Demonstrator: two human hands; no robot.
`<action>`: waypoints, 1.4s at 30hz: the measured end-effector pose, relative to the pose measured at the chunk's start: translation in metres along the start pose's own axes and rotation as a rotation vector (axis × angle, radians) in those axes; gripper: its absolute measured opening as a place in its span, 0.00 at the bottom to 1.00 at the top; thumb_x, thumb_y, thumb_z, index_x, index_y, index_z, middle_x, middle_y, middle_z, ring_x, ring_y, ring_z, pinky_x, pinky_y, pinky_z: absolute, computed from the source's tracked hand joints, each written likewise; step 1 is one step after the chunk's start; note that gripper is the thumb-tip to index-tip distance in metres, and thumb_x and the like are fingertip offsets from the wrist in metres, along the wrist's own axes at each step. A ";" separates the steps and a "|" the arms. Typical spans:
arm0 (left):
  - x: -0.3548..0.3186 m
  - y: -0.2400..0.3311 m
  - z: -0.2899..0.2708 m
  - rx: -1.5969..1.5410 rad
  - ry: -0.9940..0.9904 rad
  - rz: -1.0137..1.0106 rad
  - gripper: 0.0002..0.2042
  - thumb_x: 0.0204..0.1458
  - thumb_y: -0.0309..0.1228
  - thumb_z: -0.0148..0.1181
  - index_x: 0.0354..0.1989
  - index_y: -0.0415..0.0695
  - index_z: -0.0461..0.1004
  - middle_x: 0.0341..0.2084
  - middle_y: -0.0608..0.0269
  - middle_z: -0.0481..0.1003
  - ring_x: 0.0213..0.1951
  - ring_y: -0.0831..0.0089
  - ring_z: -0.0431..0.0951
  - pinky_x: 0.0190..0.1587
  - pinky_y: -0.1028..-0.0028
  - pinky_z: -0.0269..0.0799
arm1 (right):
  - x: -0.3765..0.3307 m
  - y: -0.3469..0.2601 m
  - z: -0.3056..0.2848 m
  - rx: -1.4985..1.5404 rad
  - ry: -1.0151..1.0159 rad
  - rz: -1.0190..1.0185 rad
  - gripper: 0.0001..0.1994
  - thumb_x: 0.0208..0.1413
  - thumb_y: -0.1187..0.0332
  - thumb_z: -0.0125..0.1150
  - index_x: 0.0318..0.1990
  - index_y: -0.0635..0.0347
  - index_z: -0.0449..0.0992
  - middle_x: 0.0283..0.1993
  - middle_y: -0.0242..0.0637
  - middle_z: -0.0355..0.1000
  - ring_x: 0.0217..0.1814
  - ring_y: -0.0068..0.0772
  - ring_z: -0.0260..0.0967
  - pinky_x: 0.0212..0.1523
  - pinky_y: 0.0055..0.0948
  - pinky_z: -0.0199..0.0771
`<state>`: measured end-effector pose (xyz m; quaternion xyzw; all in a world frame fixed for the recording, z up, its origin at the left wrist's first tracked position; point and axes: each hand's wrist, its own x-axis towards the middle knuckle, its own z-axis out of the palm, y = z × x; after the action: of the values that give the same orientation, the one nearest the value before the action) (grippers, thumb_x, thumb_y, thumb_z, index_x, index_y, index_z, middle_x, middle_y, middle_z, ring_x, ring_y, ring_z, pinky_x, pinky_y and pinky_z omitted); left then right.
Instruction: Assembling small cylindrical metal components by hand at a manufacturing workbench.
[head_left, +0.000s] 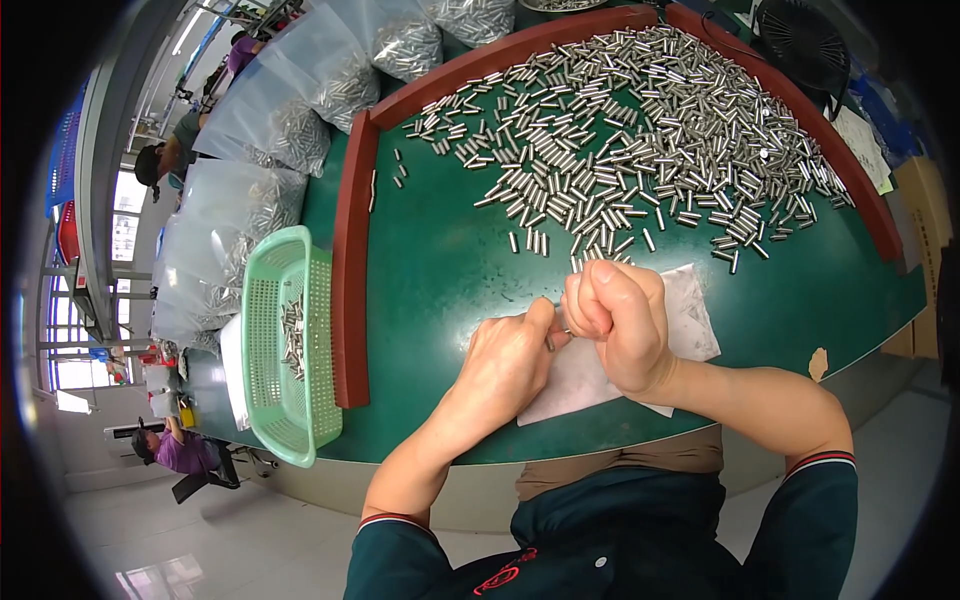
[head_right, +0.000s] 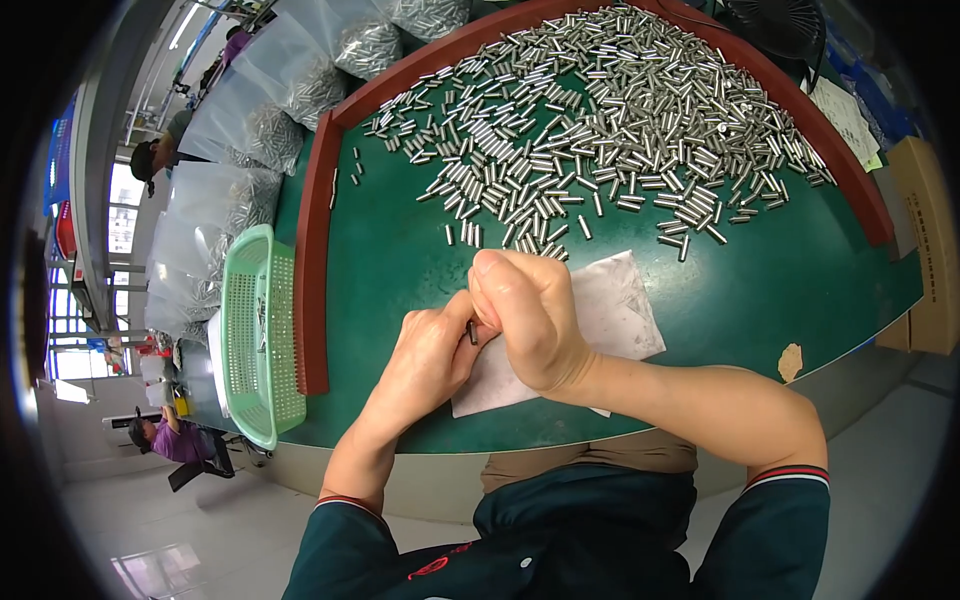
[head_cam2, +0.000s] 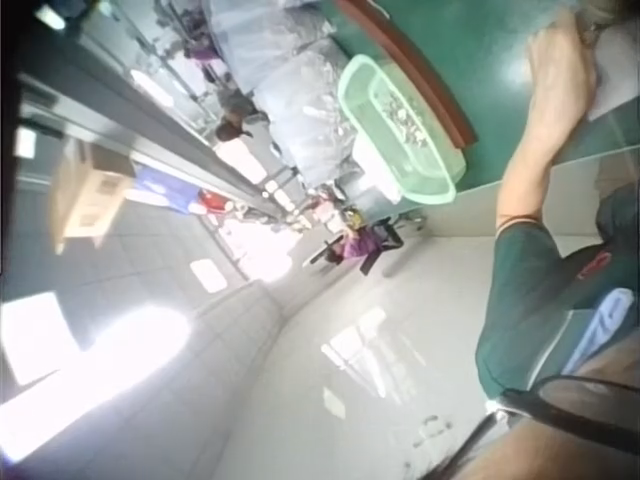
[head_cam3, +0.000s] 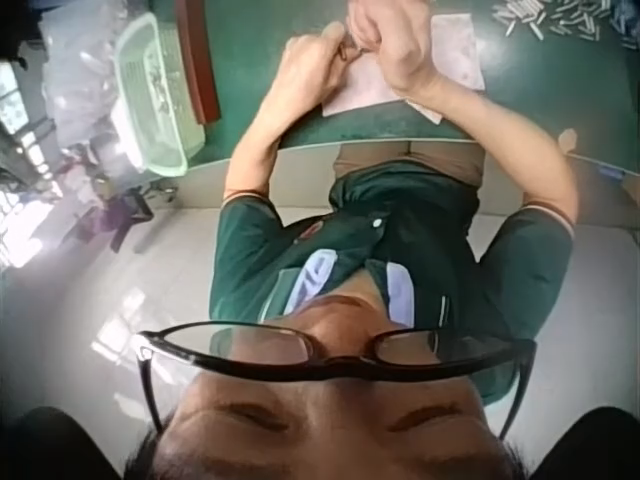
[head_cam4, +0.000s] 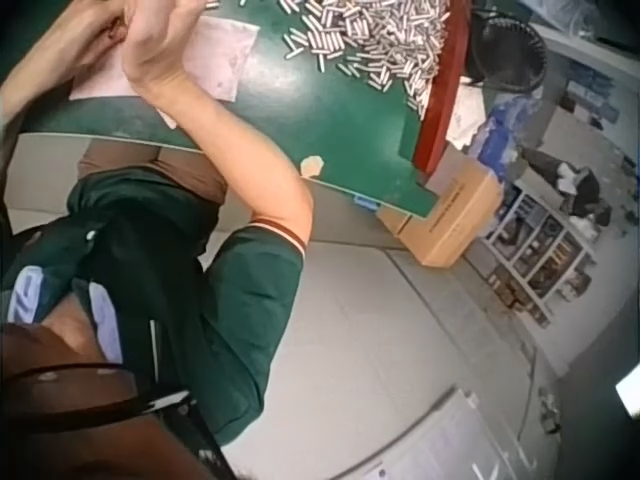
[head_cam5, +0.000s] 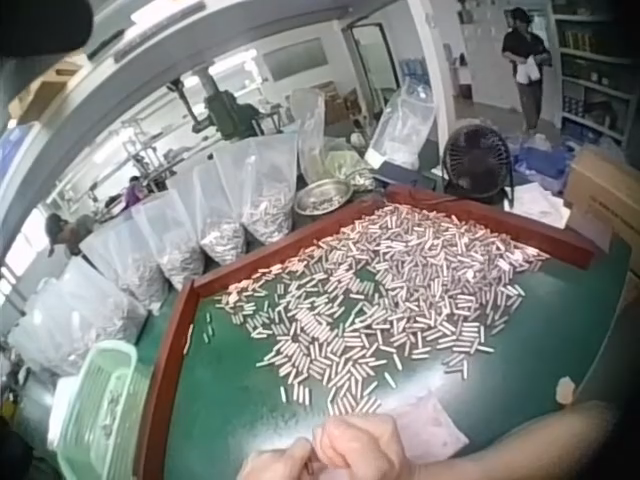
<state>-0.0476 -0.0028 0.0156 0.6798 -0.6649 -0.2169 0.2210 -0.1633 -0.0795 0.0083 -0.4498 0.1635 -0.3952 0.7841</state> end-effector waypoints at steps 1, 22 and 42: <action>0.001 0.001 -0.001 -0.002 -0.011 -0.001 0.04 0.43 0.18 0.49 0.23 0.35 0.60 0.12 0.47 0.68 0.18 0.49 0.69 0.19 0.59 0.63 | -0.001 0.000 0.002 0.000 0.002 0.004 0.19 0.56 0.66 0.35 0.12 0.57 0.52 0.11 0.28 0.48 0.15 0.19 0.40 0.19 0.21 0.45; -0.003 0.006 -0.004 0.191 -0.082 0.037 0.04 0.47 0.24 0.52 0.28 0.38 0.64 0.14 0.52 0.69 0.20 0.53 0.69 0.21 0.64 0.62 | -0.002 -0.002 -0.004 0.008 -0.038 -0.032 0.19 0.55 0.66 0.37 0.11 0.57 0.52 0.10 0.29 0.48 0.14 0.20 0.42 0.18 0.21 0.45; 0.005 0.003 -0.014 -0.284 -0.066 -0.160 0.09 0.51 0.31 0.49 0.25 0.37 0.67 0.13 0.54 0.67 0.17 0.62 0.69 0.22 0.68 0.62 | 0.009 -0.005 -0.010 0.030 0.009 -0.012 0.19 0.55 0.65 0.37 0.12 0.57 0.52 0.10 0.28 0.48 0.13 0.19 0.39 0.16 0.21 0.42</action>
<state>-0.0411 -0.0079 0.0288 0.6849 -0.5783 -0.3477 0.2750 -0.1664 -0.0932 0.0083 -0.4370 0.1583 -0.4045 0.7876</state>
